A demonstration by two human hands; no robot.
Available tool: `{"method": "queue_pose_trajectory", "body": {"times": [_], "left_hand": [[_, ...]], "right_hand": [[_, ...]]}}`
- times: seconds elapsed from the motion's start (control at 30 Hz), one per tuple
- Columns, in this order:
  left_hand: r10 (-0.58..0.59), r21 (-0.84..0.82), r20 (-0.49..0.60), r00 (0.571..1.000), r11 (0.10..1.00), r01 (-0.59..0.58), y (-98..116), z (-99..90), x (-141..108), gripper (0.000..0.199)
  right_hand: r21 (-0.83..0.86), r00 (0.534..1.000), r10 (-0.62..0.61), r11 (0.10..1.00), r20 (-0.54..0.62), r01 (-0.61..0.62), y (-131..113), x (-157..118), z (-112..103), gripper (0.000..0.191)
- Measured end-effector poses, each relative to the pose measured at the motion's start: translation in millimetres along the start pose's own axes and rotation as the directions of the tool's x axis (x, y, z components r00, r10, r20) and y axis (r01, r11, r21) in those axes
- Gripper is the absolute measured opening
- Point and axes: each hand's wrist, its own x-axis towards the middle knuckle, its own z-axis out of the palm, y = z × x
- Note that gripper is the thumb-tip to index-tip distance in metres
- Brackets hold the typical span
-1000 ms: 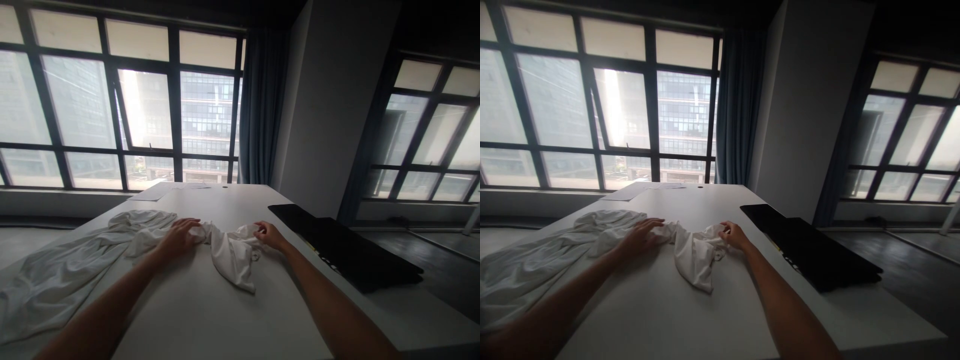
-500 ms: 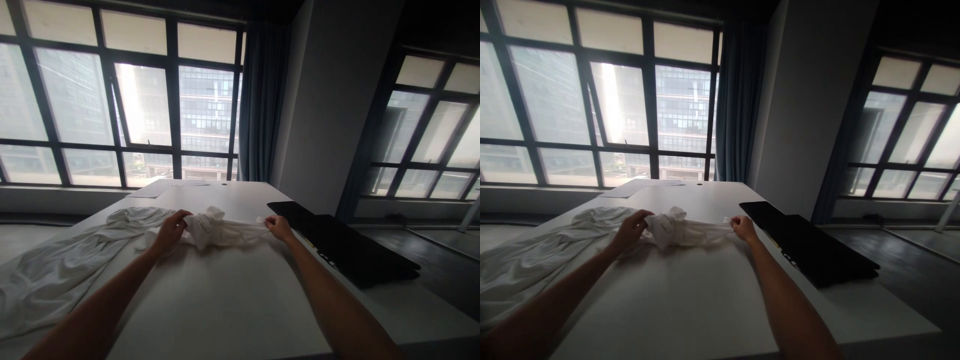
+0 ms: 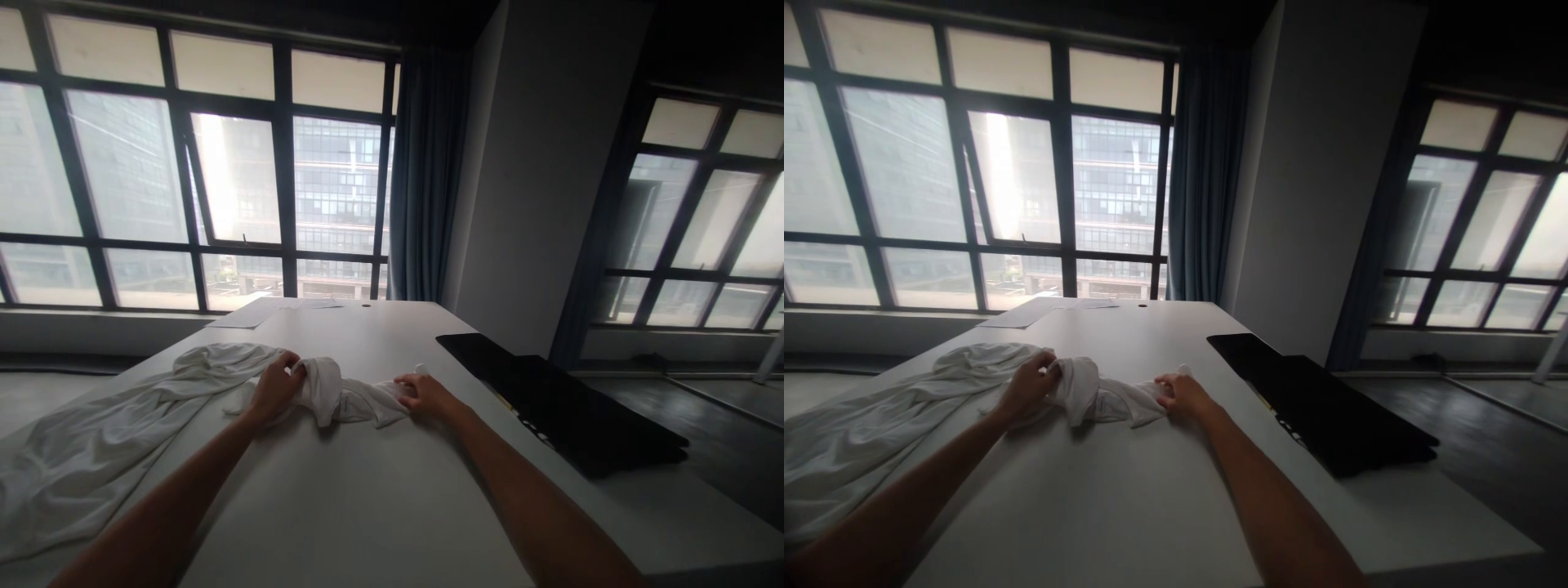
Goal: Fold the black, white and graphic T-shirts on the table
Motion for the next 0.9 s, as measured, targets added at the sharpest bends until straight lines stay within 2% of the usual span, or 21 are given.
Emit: {"method": "queue_pose_trajectory", "body": {"times": [0.1,0.17,0.2,0.27,0.33,0.4,0.47,0.5,0.57,0.63,0.67,0.7,0.77,0.83,0.9], "left_hand": [[-0.017,0.036,-0.085,0.996,0.999,0.020,2.6,-1.8,0.4,0.023],[0.003,-0.042,-0.056,0.998,0.999,-0.005,9.5,2.1,-3.5,0.021],[0.026,-0.105,0.001,1.000,0.994,-0.026,14.7,6.1,-7.1,0.019],[0.144,-0.253,0.145,0.979,0.962,-0.104,27.9,16.9,-17.0,0.017],[0.333,-0.404,0.246,0.910,0.889,-0.217,42.4,28.4,-28.4,0.016],[0.490,-0.517,0.292,0.821,0.803,-0.296,54.2,36.5,-38.5,0.016],[0.549,-0.546,0.327,0.769,0.774,-0.321,60.1,39.9,-45.5,0.022],[0.548,-0.521,0.336,0.766,0.786,-0.334,60.6,40.5,-48.1,0.030],[0.491,-0.380,0.327,0.807,0.851,-0.364,58.4,41.1,-52.6,0.062],[0.375,-0.151,0.323,0.869,0.927,-0.344,55.7,43.1,-57.5,0.095],[0.302,-0.035,0.343,0.890,0.950,-0.309,55.3,44.7,-60.0,0.101],[0.234,0.064,0.377,0.896,0.959,-0.277,55.7,46.4,-62.2,0.098],[0.148,0.183,0.478,0.866,0.947,-0.263,58.0,48.8,-63.5,0.070],[0.112,0.196,0.566,0.817,0.944,-0.265,58.6,47.0,-58.1,0.040],[0.081,0.185,0.604,0.793,0.953,-0.239,53.4,38.4,-44.8,0.026]], "right_hand": [[0.131,0.975,-0.108,0.988,0.196,0.083,-35.2,-0.6,10.9,0.028],[0.290,0.941,-0.218,0.947,0.259,0.139,-55.7,-1.1,17.4,0.029],[0.340,0.946,-0.248,0.926,0.210,0.167,-64.2,-1.6,20.1,0.032],[0.306,0.966,-0.258,0.918,-0.026,0.253,-76.7,-3.2,23.7,0.044],[0.152,0.919,-0.319,0.921,-0.231,0.358,-83.7,-5.2,25.1,0.065],[0.017,0.872,-0.400,0.907,-0.284,0.421,-86.4,-6.5,23.9,0.071],[-0.049,0.875,-0.371,0.926,-0.312,0.375,-85.7,-6.0,20.0,0.052],[-0.060,0.884,-0.315,0.948,-0.347,0.314,-84.3,-5.1,17.1,0.039],[-0.049,0.882,-0.187,0.982,-0.433,0.184,-79.3,-2.5,9.8,0.017],[-0.017,0.848,-0.089,0.995,-0.523,0.094,-72.0,0.2,1.5,0.009],[0.008,0.825,-0.046,0.998,-0.563,0.061,-67.7,1.2,-2.7,0.011],[0.034,0.798,-0.010,0.999,-0.602,0.039,-63.2,1.9,-6.8,0.015],[0.073,0.743,0.023,0.997,-0.669,0.035,-53.7,2.7,-14.6,0.024],[0.096,0.699,0.015,0.992,-0.715,0.077,-43.8,3.1,-21.6,0.031],[0.149,0.680,0.037,0.983,-0.733,0.108,-33.6,3.4,-27.6,0.033]]}}
